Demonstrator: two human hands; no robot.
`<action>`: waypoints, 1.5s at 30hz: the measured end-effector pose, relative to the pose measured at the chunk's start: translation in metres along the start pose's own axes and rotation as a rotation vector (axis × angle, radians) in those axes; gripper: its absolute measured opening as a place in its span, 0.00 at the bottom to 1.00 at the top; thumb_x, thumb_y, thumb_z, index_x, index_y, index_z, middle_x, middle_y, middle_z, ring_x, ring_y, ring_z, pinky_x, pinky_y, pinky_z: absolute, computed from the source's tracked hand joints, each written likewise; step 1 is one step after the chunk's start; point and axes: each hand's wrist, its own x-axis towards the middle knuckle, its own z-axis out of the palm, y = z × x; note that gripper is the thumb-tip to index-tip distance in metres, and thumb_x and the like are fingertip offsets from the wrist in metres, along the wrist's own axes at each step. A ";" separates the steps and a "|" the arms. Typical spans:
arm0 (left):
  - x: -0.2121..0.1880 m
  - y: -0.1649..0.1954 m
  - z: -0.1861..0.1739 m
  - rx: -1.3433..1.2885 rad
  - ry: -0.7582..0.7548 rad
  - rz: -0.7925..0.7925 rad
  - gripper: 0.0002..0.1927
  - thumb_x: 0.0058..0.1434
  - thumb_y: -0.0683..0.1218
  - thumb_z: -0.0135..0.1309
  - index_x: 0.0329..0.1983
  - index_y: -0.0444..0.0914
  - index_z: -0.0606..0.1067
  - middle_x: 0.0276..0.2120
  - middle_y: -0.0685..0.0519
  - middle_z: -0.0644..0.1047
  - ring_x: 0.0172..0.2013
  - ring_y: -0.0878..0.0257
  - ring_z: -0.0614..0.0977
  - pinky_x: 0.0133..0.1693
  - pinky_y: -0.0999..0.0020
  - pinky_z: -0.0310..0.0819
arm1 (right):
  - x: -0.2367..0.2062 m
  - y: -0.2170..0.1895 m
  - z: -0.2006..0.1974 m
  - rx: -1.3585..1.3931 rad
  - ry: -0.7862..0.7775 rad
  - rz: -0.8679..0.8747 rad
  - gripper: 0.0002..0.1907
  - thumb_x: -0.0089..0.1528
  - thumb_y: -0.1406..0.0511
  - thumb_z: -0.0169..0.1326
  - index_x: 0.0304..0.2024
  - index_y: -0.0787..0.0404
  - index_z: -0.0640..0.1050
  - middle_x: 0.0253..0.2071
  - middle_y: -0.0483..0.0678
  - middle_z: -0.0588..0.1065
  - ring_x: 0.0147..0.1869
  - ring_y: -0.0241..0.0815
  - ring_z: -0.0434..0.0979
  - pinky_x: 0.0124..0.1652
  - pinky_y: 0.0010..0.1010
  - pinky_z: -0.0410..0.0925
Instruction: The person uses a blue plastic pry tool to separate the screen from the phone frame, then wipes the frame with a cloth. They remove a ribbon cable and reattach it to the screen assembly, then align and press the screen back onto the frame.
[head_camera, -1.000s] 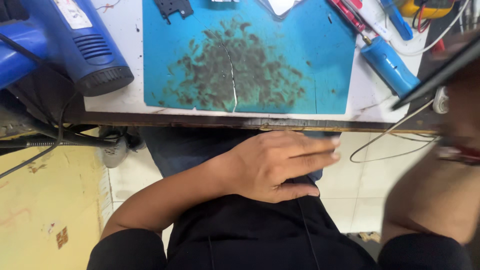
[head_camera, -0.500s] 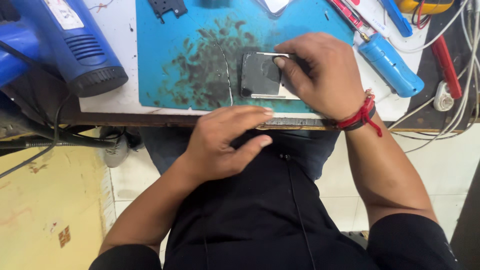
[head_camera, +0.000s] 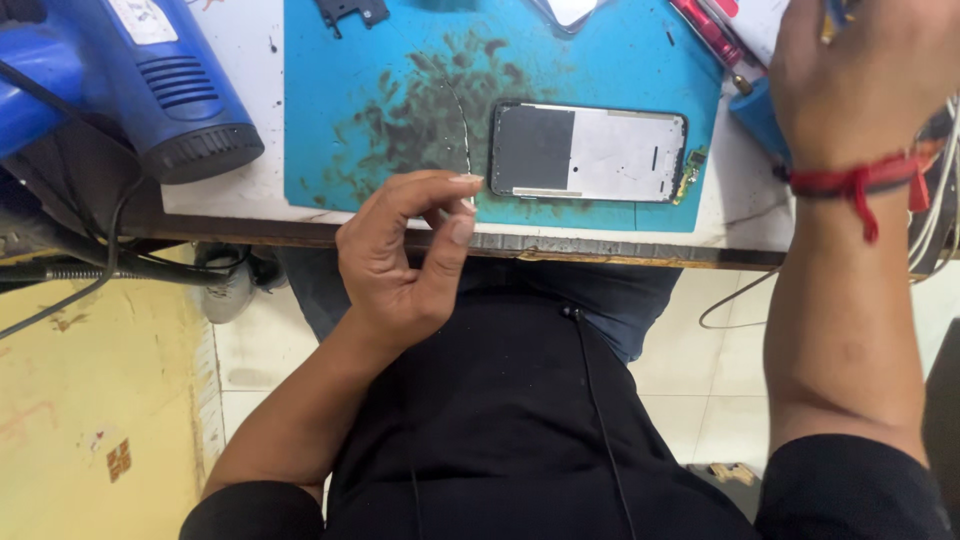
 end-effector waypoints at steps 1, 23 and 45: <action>-0.001 0.001 0.001 -0.034 0.008 -0.026 0.09 0.76 0.40 0.56 0.57 0.36 0.77 0.47 0.51 0.81 0.40 0.71 0.82 0.43 0.78 0.77 | 0.000 -0.012 -0.014 0.062 0.009 -0.001 0.08 0.61 0.74 0.56 0.42 0.63 0.78 0.43 0.51 0.76 0.44 0.53 0.76 0.44 0.38 0.65; -0.014 -0.024 0.018 -0.573 0.020 -0.436 0.07 0.66 0.38 0.62 0.45 0.31 0.80 0.39 0.46 0.84 0.35 0.69 0.83 0.37 0.76 0.80 | -0.024 -0.153 -0.070 1.125 -0.215 0.390 0.07 0.63 0.71 0.65 0.43 0.65 0.82 0.36 0.51 0.81 0.32 0.38 0.82 0.33 0.24 0.71; 0.038 -0.032 -0.005 0.509 -0.055 0.082 0.19 0.66 0.57 0.68 0.35 0.38 0.78 0.38 0.52 0.81 0.34 0.63 0.81 0.36 0.68 0.74 | -0.011 -0.123 -0.011 1.148 -0.164 0.488 0.09 0.71 0.70 0.64 0.51 0.70 0.82 0.39 0.52 0.82 0.39 0.35 0.81 0.42 0.23 0.72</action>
